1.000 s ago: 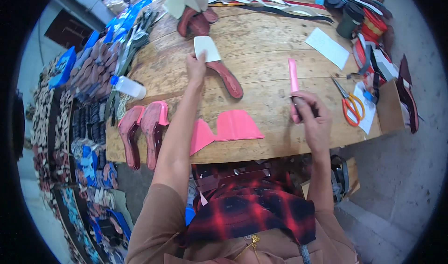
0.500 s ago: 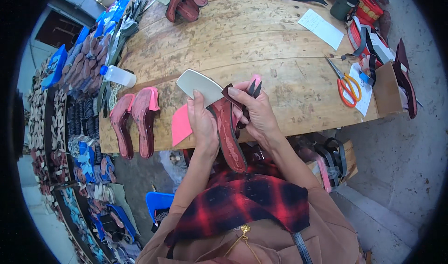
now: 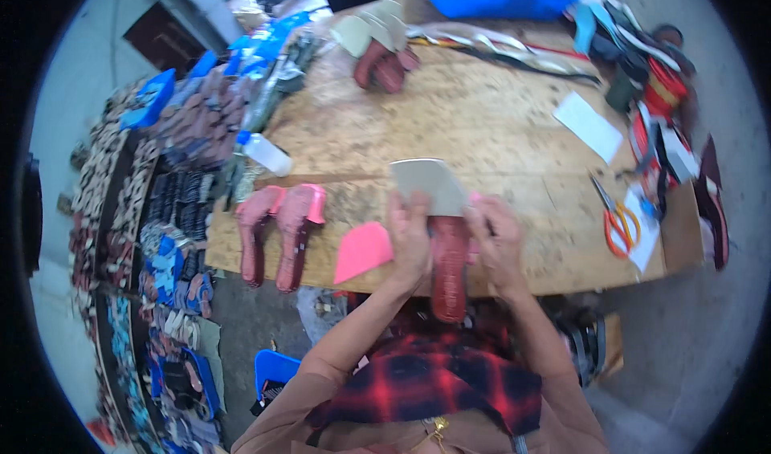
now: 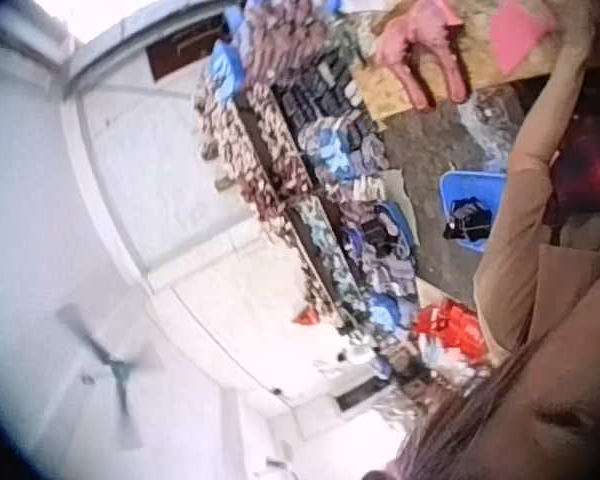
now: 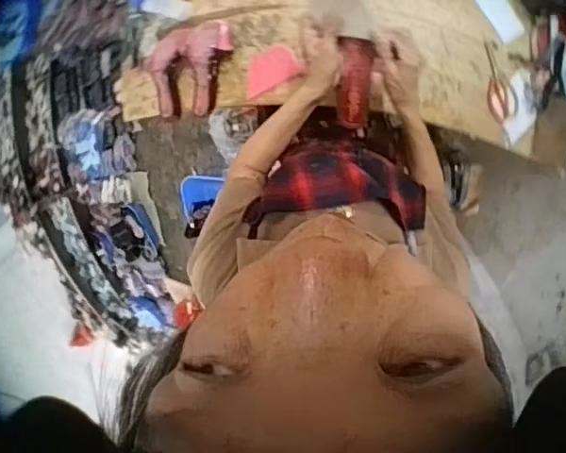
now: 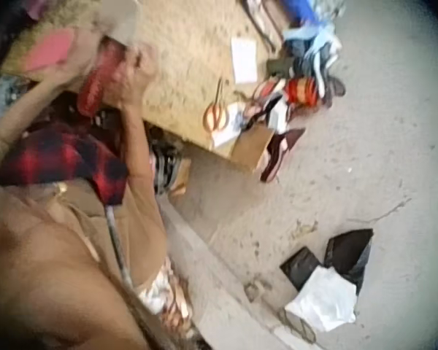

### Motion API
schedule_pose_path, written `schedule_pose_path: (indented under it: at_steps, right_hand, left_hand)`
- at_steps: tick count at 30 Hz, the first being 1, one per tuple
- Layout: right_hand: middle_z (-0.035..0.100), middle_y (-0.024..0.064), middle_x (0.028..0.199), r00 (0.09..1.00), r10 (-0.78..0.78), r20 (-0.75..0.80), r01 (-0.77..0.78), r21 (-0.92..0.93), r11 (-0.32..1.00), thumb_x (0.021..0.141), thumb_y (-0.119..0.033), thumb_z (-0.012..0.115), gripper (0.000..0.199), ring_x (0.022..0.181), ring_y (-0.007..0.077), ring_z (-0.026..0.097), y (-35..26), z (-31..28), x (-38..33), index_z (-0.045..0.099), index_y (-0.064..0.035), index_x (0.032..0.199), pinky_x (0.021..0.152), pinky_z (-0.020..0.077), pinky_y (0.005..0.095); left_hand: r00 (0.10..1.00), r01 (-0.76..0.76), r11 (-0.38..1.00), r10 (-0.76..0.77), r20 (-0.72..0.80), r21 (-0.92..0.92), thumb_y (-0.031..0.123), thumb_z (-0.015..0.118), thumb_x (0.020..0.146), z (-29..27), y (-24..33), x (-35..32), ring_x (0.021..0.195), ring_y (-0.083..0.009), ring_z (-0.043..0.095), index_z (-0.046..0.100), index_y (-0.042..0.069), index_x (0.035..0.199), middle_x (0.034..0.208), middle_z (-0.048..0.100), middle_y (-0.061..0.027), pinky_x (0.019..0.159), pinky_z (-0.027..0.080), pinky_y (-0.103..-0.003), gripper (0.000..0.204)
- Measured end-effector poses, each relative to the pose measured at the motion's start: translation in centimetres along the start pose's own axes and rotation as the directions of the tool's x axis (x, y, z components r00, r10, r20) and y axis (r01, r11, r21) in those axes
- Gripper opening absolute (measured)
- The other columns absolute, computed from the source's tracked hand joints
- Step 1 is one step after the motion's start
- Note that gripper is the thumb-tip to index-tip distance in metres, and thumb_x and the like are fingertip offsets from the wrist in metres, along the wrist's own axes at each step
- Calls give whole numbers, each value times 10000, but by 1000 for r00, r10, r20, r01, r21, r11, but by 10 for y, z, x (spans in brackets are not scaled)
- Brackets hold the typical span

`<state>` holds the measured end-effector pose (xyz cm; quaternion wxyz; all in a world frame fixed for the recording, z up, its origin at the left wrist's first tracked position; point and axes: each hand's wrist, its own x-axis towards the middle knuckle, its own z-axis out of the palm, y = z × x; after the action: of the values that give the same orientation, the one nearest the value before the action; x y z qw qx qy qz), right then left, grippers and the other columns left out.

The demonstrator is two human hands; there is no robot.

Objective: The person assembles pink flip-flops by hand at a wooden workbench. They pick up pink straps, cut them to size using scissors, and attach them to the sole of the slippers. The person handles multiple slipper soles and straps, organizing them on the table while working.

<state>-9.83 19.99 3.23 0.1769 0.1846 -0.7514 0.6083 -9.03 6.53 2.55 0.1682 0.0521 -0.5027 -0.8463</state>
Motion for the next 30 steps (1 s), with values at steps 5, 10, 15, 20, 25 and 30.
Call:
schedule_pose_path:
  at_steps: [5, 10, 15, 20, 25, 30]
  right_hand:
    - [498, 39, 693, 998, -19, -63, 6, -204, 979, 900, -73, 622, 213, 647, 133, 451, -3, -65, 50, 548, 12, 719, 566, 353, 294]
    - [491, -16, 642, 933, 129, 336, -150, 39, 988, 910, -173, 629, 251, 603, 63, 449, -16, -63, 54, 581, 17, 752, 558, 358, 258]
    - [540, 1, 703, 846, 406, 346, -292, -337, 895, 924, -184, 608, 199, 674, 71, 520, 29, -112, 96, 646, 11, 905, 614, 414, 248]
    - [600, 19, 712, 990, -93, -105, 34, -463, 886, 939, -210, 586, 224, 668, 94, 553, 50, -121, 61, 683, -9, 930, 588, 445, 280]
    - [620, 11, 716, 689, 575, 441, -634, -18, 773, 995, -355, 495, 379, 556, 97, 544, 19, -50, -46, 676, -23, 1027, 492, 422, 238]
    - [685, 63, 824, 621, 605, 498, -769, 240, 592, 998, -384, 517, 476, 584, 105, 607, -29, -10, -36, 611, 35, 1204, 419, 412, 208]
  left_hand:
    - [794, -601, 507, 291, 534, 618, 266, 708, 839, 19, 60, 34, 1170, -246, 535, 427, 27, 1347, 1218, 551, -150, 1055, 375, -395, 628]
    - [307, -946, -162, -160, 938, 282, 336, 823, 599, 53, 102, 34, 1163, -312, 545, 442, 31, 1333, 1170, 574, -162, 1159, 222, -498, 882]
    - [409, -875, 16, -511, 756, 485, 476, 798, 574, 16, 81, 36, 974, -305, 595, 619, 42, 1089, 912, 599, -116, 965, 413, -431, 697]
    - [417, -228, 367, -800, 431, 902, 573, 713, 678, -43, 45, 16, 900, -296, 627, 669, 17, 970, 911, 648, -126, 807, 490, -398, 630]
    - [263, 945, 319, -872, 414, 72, 311, 605, 941, -40, 33, 9, 850, -194, 664, 629, 70, 1051, 932, 669, -74, 736, 581, -351, 266]
    - [471, 738, 562, -826, 311, 375, 163, 680, 860, -25, 97, 4, 906, -150, 634, 626, 8, 1070, 1009, 662, -85, 795, 518, -304, 266]
